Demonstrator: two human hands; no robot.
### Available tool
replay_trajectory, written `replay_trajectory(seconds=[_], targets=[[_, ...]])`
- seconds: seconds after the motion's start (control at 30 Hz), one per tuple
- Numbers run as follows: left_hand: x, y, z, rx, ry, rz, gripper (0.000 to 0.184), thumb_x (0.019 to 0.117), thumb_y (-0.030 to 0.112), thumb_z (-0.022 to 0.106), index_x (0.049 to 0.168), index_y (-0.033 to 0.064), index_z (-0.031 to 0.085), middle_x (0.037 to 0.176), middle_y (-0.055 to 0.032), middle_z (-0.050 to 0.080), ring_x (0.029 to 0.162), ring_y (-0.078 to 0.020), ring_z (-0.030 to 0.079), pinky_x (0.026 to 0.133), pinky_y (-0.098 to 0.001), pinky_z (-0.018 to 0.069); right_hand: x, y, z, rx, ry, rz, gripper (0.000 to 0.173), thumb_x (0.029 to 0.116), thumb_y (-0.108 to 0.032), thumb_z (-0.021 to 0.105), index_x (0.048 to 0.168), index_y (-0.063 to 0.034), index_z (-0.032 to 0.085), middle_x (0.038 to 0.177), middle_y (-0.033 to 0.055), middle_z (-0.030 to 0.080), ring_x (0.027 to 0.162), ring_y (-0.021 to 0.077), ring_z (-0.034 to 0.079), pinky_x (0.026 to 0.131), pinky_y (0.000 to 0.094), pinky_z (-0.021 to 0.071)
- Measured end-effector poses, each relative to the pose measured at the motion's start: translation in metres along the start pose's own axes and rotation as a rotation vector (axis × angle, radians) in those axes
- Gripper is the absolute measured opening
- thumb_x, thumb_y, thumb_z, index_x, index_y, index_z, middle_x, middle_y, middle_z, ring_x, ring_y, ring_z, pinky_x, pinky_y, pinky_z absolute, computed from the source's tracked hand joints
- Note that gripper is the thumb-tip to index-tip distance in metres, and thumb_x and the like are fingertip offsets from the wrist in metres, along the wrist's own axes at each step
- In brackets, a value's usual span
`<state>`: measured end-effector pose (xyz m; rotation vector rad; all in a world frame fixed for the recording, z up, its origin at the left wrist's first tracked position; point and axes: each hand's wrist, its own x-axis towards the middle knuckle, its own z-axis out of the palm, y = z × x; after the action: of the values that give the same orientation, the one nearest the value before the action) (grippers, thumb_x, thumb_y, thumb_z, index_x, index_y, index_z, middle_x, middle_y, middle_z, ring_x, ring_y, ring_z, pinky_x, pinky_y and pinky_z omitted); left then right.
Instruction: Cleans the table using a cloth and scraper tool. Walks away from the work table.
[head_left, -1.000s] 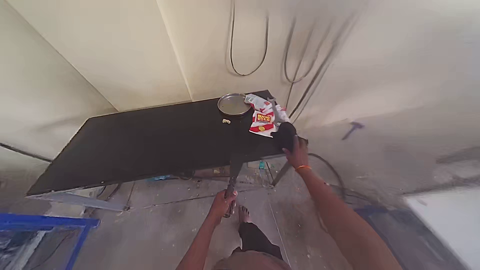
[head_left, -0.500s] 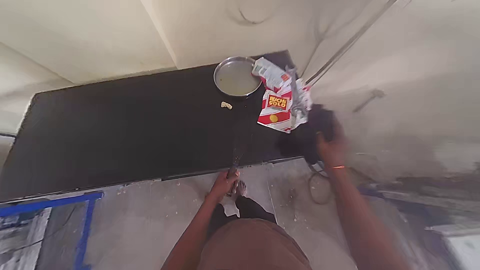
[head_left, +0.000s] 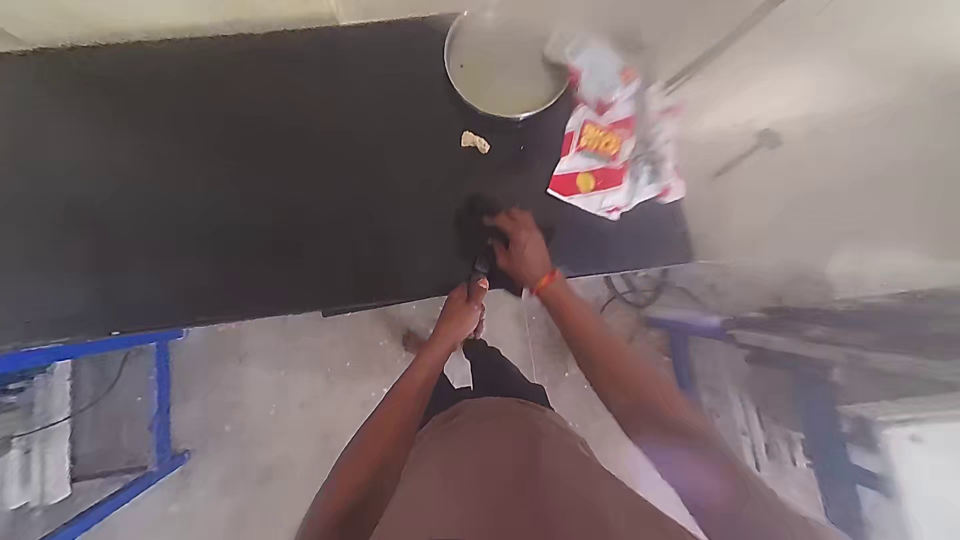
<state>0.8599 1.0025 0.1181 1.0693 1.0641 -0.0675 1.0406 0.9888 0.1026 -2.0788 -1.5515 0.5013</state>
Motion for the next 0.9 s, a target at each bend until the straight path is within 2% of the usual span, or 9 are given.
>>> replay_trajectory(seconds=[0.07,0.17,0.23,0.4,0.47,0.57,0.6,0.73,0.9], targets=[[0.001,-0.008,-0.003,0.046,-0.017,0.0,0.044,0.1134,0.038,0.035,0.112,-0.002,0.054,0.065,-0.0033,0.051,0.045,-0.0117,0.051,0.045,-0.0265,0.0495,-0.031,-0.014,0.009,0.068,-0.006,-0.029,0.032,0.0876,-0.008,0.073,0.119,-0.0094,0.075,0.118,0.0198,0.067,0.113,0.04,0.063,0.093,0.0546,0.0541],[-0.007,-0.011,-0.002,0.051,-0.021,0.007,0.044,0.1133,0.037,0.036,0.117,-0.002,0.054,0.065,-0.0023,0.05,0.046,-0.0109,0.051,0.046,-0.0257,0.0505,0.004,0.008,0.0,0.023,-0.056,0.006,0.033,0.0919,-0.016,0.073,0.124,-0.0101,0.072,0.126,0.0211,0.065,0.122,0.0411,0.06,0.101,0.0567,0.0511],[-0.012,-0.006,-0.007,0.016,-0.022,0.005,0.042,0.1135,0.036,0.036,0.116,-0.0021,0.054,0.064,-0.0017,0.049,0.046,-0.0101,0.051,0.046,-0.0246,0.0502,0.031,0.02,-0.004,0.0,-0.036,0.046,0.034,0.0919,-0.012,0.071,0.125,-0.0091,0.072,0.129,0.0229,0.064,0.124,0.0437,0.058,0.103,0.0586,0.0486],[-0.012,-0.01,-0.014,-0.011,-0.049,0.007,0.041,0.1135,0.035,0.036,0.112,-0.0018,0.053,0.061,-0.0005,0.047,0.043,-0.009,0.048,0.043,-0.023,0.0473,-0.032,-0.013,0.014,0.102,0.02,-0.069,0.029,0.0876,-0.008,0.075,0.117,-0.0099,0.076,0.115,0.0176,0.068,0.112,0.0375,0.063,0.093,0.0532,0.0543],[-0.018,-0.01,-0.01,0.04,-0.036,-0.009,0.043,0.1136,0.036,0.035,0.115,-0.0028,0.054,0.062,-0.0011,0.048,0.045,-0.0095,0.05,0.045,-0.0238,0.0493,-0.012,0.004,0.007,0.051,-0.007,-0.037,0.03,0.0904,-0.013,0.074,0.121,-0.0102,0.074,0.122,0.0201,0.066,0.117,0.0398,0.063,0.095,0.0565,0.0545],[-0.03,-0.008,-0.01,0.053,-0.029,-0.016,0.042,0.1136,0.036,0.035,0.112,-0.002,0.054,0.063,-0.0012,0.048,0.044,-0.0097,0.049,0.044,-0.0242,0.0492,0.03,0.017,-0.008,-0.046,-0.063,0.108,0.034,0.0905,-0.009,0.071,0.125,-0.0086,0.07,0.131,0.0254,0.061,0.124,0.0474,0.057,0.097,0.0636,0.0509],[-0.029,-0.007,-0.012,0.035,-0.033,-0.007,0.043,0.1133,0.036,0.037,0.113,-0.0028,0.055,0.062,-0.0015,0.049,0.044,-0.0099,0.049,0.044,-0.0245,0.0484,0.022,0.01,-0.009,-0.044,-0.055,0.112,0.034,0.0906,-0.008,0.071,0.125,-0.0093,0.07,0.132,0.0252,0.061,0.124,0.047,0.057,0.098,0.0629,0.0514],[-0.021,-0.017,-0.017,0.078,-0.036,-0.012,0.044,0.1137,0.036,0.035,0.113,-0.0028,0.055,0.062,-0.0018,0.05,0.044,-0.0103,0.049,0.044,-0.025,0.0481,-0.047,-0.02,0.017,0.1,-0.013,-0.044,0.029,0.0873,-0.009,0.072,0.116,-0.0116,0.076,0.114,0.0188,0.066,0.106,0.038,0.064,0.083,0.0536,0.0567],[-0.025,-0.01,-0.014,0.217,0.006,-0.038,0.047,0.1134,0.04,0.033,0.122,-0.002,0.054,0.069,-0.0048,0.053,0.049,-0.0129,0.054,0.049,-0.0281,0.0525,0.014,0.006,0.003,-0.02,-0.076,0.023,0.031,0.0945,-0.019,0.07,0.126,-0.0158,0.071,0.123,0.02,0.063,0.114,0.0419,0.061,0.084,0.0575,0.0557]])
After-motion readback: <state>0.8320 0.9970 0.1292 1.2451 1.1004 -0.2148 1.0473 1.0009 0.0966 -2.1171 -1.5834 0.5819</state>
